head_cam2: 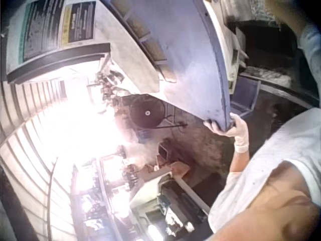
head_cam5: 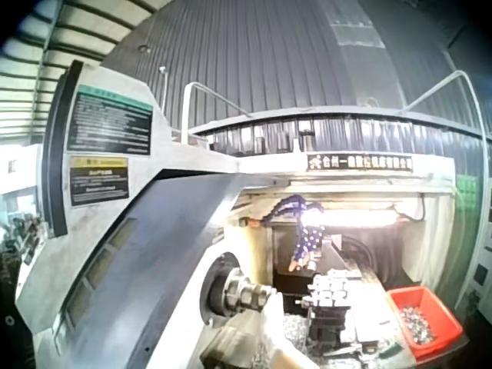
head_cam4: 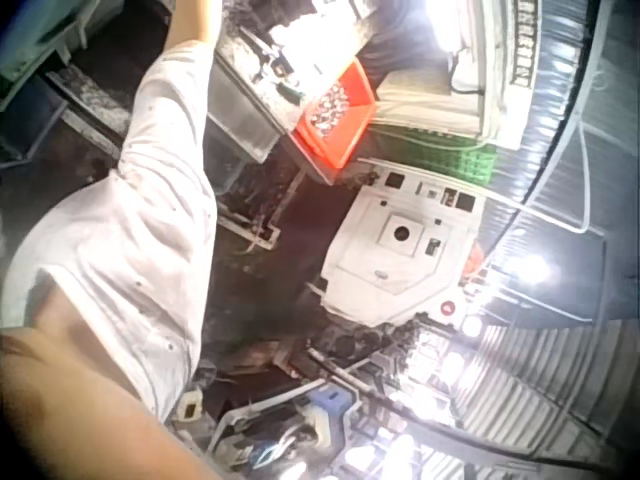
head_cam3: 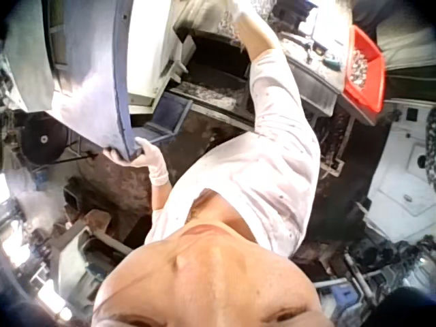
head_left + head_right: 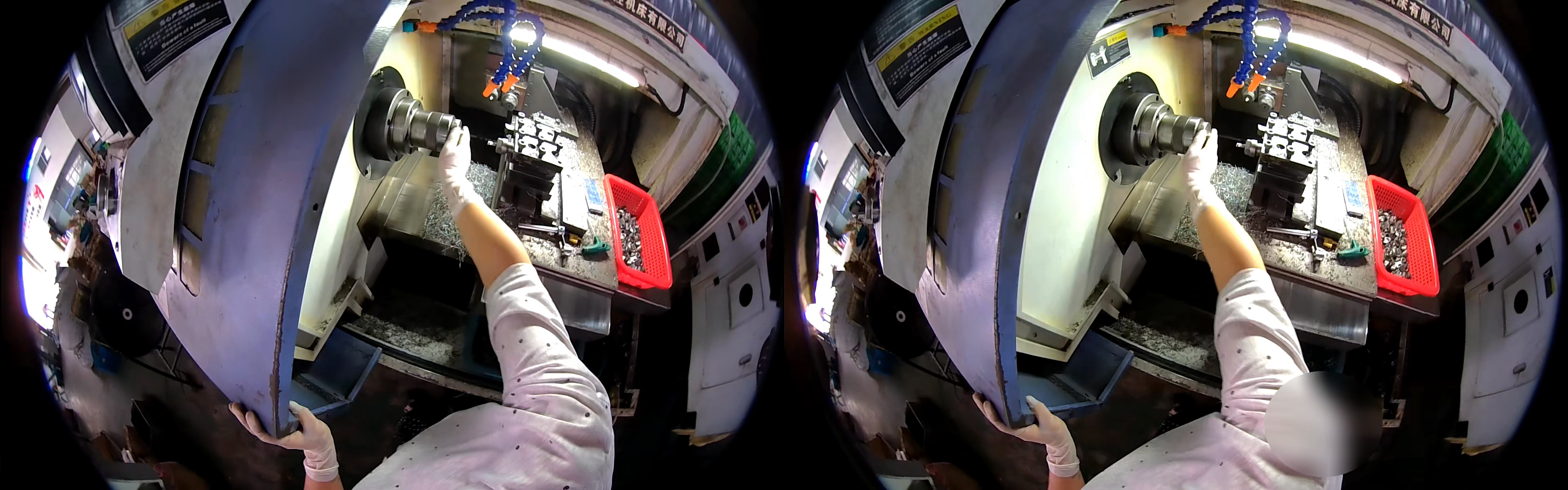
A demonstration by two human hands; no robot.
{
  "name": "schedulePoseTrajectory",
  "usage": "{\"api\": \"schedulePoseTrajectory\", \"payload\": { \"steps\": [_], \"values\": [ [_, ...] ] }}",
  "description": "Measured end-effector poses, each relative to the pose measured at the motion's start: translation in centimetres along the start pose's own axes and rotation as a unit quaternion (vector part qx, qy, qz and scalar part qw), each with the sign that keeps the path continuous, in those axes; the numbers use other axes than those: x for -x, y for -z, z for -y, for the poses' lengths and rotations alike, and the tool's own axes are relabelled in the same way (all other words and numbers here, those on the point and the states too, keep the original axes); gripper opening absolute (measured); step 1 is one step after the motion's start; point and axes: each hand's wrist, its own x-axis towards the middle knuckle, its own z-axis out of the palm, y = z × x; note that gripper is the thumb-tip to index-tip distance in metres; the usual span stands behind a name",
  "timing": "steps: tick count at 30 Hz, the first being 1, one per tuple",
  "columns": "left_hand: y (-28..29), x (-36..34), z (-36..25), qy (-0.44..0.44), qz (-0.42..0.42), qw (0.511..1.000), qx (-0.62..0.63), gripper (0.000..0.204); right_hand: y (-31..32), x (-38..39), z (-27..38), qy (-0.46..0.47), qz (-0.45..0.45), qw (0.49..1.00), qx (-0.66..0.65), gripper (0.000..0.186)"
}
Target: The person operates a CNC lathe, repeatedly opening the machine door, removing small metal parts from the chuck, and placing them into a red basket. The person also uses a tool to clear metal shavings from the machine bed and wipes the interior surfaces before closing the door.
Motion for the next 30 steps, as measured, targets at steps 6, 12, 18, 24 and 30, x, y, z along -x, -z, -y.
{"api": "schedulePoseTrajectory", "payload": {
  "steps": [6,12,18,24,30],
  "values": [
    [0.4,0.2,0.7,-0.024,0.041,0.999,0.022,0.060,3.0,0.2,-1.1,0.205,0.130,0.962,0.127,0.054],
    [4.0,-3.8,4.5,-0.031,0.089,0.977,0.192,0.061,0.3,1.9,2.8,0.113,-0.024,0.985,0.125,0.028],
    [-0.5,-20.0,8.2,-0.108,0.019,0.993,0.034,0.037,0.9,0.1,0.4,0.148,-0.154,0.974,0.077,0.029],
    [-7.4,-31.4,13.8,-0.146,0.026,0.989,0.028,0.040,-0.9,2.4,0.9,0.089,-0.110,0.986,0.090,0.029],
    [-9.7,-33.8,13.5,-0.177,0.002,0.979,-0.105,0.030,0.5,1.8,1.5,0.089,-0.124,0.983,0.106,0.029]
  ]
}}
